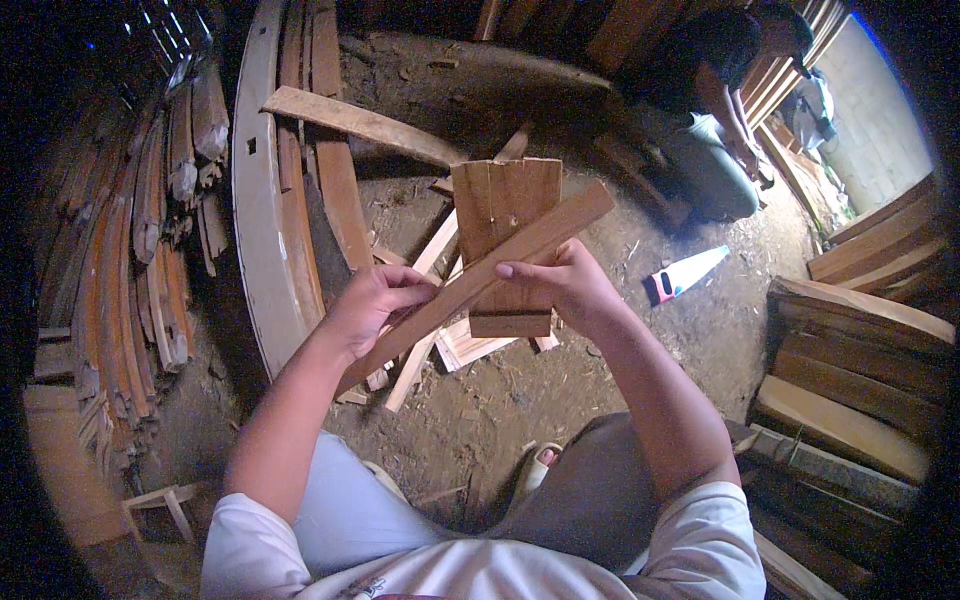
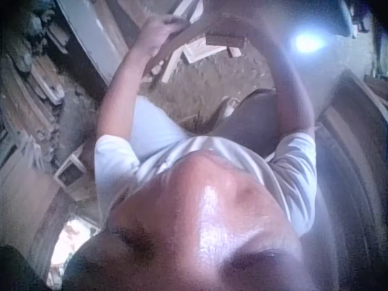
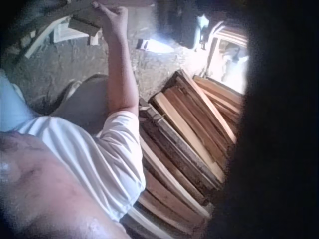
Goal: The person selects thin wooden strips from a pile, then sits on the ground and uses a hand saw to cut a strip into smaller pieces. The person arranges the cut pieces on a larger wooden board.
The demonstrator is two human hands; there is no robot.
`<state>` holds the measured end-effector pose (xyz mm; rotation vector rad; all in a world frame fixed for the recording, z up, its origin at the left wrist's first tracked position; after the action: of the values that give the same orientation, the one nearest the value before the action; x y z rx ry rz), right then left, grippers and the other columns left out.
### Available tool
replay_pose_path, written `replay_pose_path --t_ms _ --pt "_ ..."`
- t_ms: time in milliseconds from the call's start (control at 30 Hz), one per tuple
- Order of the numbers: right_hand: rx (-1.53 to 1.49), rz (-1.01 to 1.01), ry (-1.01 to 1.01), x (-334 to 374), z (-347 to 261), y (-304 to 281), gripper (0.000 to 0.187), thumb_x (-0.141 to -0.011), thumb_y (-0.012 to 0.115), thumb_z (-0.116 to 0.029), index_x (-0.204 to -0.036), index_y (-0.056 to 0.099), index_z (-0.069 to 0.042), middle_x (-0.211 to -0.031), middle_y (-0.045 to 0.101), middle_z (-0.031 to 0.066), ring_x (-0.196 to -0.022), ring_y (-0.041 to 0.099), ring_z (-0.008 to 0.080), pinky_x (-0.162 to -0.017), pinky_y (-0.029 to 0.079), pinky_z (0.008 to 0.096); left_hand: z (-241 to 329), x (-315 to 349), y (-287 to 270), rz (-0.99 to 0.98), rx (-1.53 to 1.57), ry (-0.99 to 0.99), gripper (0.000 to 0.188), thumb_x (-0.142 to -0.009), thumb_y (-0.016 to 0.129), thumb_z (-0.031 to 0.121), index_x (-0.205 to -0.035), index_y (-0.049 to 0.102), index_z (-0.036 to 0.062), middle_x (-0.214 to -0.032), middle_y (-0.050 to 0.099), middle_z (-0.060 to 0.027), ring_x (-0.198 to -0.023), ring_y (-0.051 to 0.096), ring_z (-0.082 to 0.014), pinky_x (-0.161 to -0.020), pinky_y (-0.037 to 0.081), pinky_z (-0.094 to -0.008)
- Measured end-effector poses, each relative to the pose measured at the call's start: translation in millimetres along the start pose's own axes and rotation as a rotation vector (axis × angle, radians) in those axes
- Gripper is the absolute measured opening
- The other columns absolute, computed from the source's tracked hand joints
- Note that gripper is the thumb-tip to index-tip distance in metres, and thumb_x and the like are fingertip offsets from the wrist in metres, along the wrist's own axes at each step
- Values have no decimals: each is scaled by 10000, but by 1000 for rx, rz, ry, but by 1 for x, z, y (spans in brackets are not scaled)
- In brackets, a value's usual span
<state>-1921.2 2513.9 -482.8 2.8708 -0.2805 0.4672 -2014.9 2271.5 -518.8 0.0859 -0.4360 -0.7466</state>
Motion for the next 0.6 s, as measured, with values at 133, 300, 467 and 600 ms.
replay_pose_path --t_ms 133,300,467,600 --pt "-18 0 0 -3 2 -4 418 -811 845 -101 -1161 654 25 -1107 724 115 -1031 696 213 -940 545 383 -7 -5 -1 64 -162 135 155 -971 661 128 -1029 706 -8 -932 730 -63 -832 683 -113 -782 551 -272" --pt "7 41 27 -5 6 -9 400 -817 844 -126 -1154 670 1 -1094 733 90 -1027 694 199 -939 533 373 -4 -12 -23 246 39 236 149 -1000 618 143 -1014 677 7 -915 728 -60 -761 676 -113 -671 558 -259" --pt "19 28 -42 -2 3 -10 384 -858 808 -155 -1151 659 42 -1075 733 131 -989 705 210 -923 551 373 9 -11 -147 806 -427 273 205 -989 611 176 -1065 673 -5 -923 737 -83 -772 667 -149 -706 522 -305" --pt "42 86 -29 0 4 -20 394 -866 802 -160 -1168 649 41 -1087 727 130 -994 702 212 -922 553 378 32 14 -184 1177 -991 260 307 -955 623 183 -1147 634 -56 -1104 694 -192 -1068 665 -328 -954 490 -398"
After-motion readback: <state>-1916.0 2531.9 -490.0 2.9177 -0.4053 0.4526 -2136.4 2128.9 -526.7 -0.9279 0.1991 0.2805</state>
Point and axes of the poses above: each hand's wrist, its own x-axis away from the middle knuckle, its own y-axis out of the palm, z = x × y, the point moved 2 cm from there along -x, towards the middle knuckle
